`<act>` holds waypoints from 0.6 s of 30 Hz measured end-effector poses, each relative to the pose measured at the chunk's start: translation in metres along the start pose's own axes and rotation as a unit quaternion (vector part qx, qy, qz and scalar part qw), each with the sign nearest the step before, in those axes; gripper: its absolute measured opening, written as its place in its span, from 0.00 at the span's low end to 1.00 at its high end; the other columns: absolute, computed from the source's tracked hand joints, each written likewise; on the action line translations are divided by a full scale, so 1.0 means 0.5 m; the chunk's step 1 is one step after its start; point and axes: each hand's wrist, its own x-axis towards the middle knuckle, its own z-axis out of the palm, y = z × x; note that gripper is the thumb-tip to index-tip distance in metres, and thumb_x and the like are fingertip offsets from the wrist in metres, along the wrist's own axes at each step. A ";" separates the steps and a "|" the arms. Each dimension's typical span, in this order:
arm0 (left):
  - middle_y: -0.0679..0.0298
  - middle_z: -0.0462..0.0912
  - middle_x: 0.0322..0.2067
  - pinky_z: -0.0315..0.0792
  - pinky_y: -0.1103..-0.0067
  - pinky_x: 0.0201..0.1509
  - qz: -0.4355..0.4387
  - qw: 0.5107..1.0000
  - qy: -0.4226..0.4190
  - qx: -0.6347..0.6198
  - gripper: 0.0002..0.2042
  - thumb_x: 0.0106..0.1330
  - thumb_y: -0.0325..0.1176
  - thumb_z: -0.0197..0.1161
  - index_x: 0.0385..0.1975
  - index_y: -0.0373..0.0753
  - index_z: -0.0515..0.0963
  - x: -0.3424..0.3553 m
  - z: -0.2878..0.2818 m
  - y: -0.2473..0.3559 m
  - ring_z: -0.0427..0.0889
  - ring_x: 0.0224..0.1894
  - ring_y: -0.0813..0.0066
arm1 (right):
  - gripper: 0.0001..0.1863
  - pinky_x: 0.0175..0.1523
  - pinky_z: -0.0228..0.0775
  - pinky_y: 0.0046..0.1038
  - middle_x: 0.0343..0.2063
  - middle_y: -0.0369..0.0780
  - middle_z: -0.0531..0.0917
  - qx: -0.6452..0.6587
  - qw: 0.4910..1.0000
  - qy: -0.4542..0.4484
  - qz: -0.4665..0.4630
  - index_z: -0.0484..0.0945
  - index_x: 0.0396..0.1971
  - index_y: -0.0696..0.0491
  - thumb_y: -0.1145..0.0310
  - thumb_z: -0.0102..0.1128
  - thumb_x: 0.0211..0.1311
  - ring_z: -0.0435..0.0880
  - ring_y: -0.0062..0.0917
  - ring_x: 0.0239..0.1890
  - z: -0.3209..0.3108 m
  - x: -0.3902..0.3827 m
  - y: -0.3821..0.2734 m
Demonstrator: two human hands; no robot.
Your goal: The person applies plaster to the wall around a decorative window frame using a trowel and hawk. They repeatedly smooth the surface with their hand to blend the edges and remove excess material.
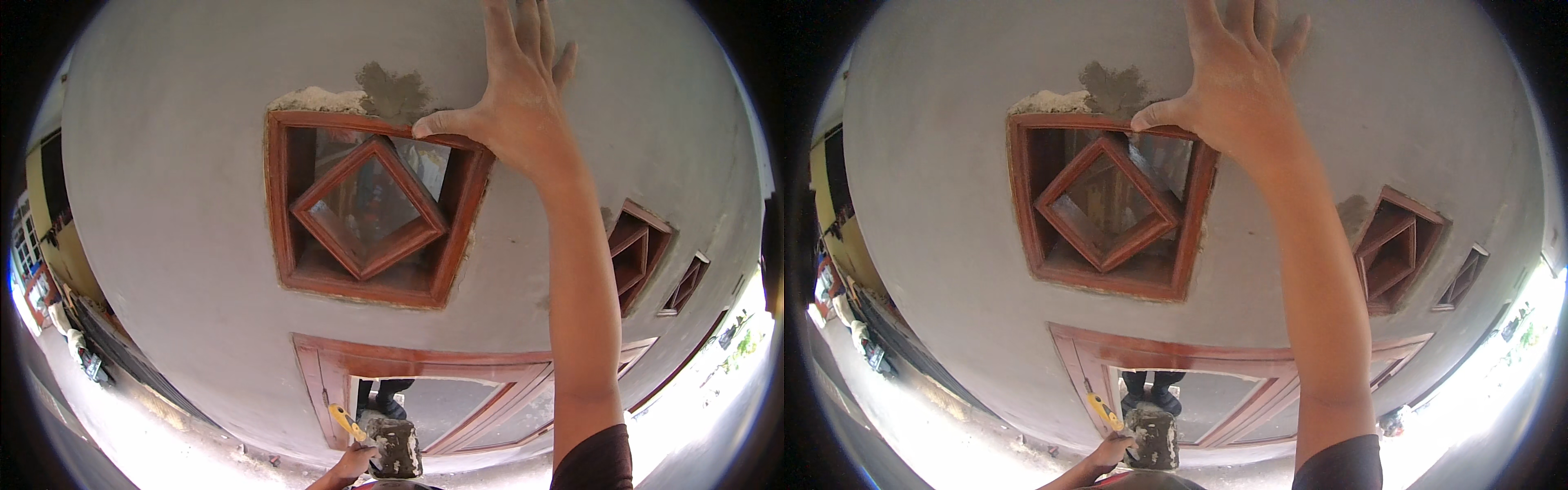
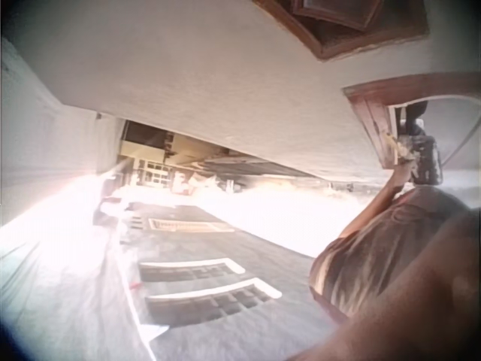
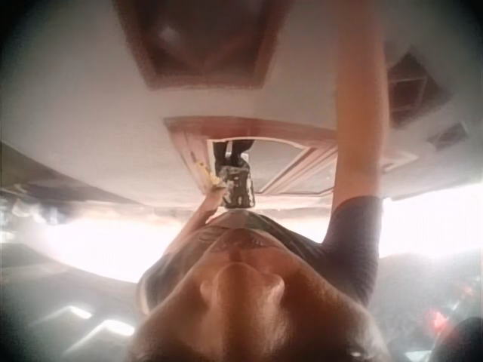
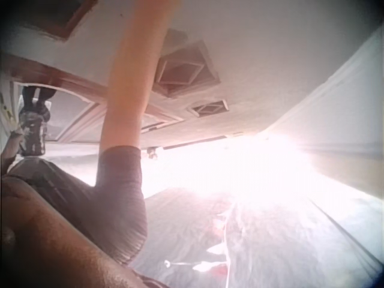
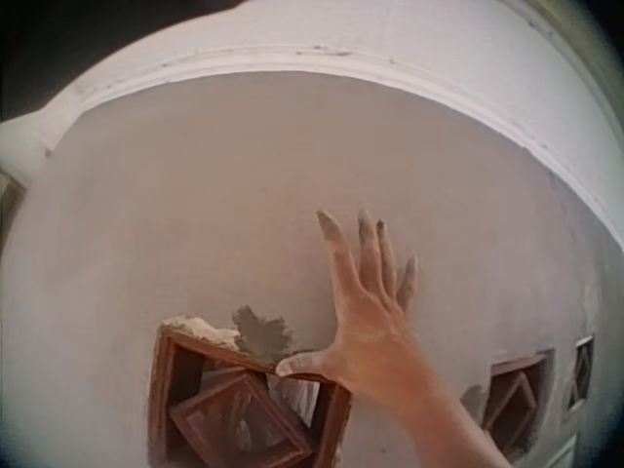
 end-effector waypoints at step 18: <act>0.54 0.83 0.45 0.71 0.68 0.58 -0.027 0.993 -0.045 0.103 0.11 0.66 0.29 0.55 0.40 0.30 0.81 0.032 0.014 0.029 0.80 0.52 0.58 | 0.52 0.72 0.28 0.75 0.78 0.58 0.37 -0.043 0.992 0.112 -0.034 0.57 0.75 0.44 0.60 0.78 0.51 0.35 0.61 0.79 0.068 -0.042 -0.051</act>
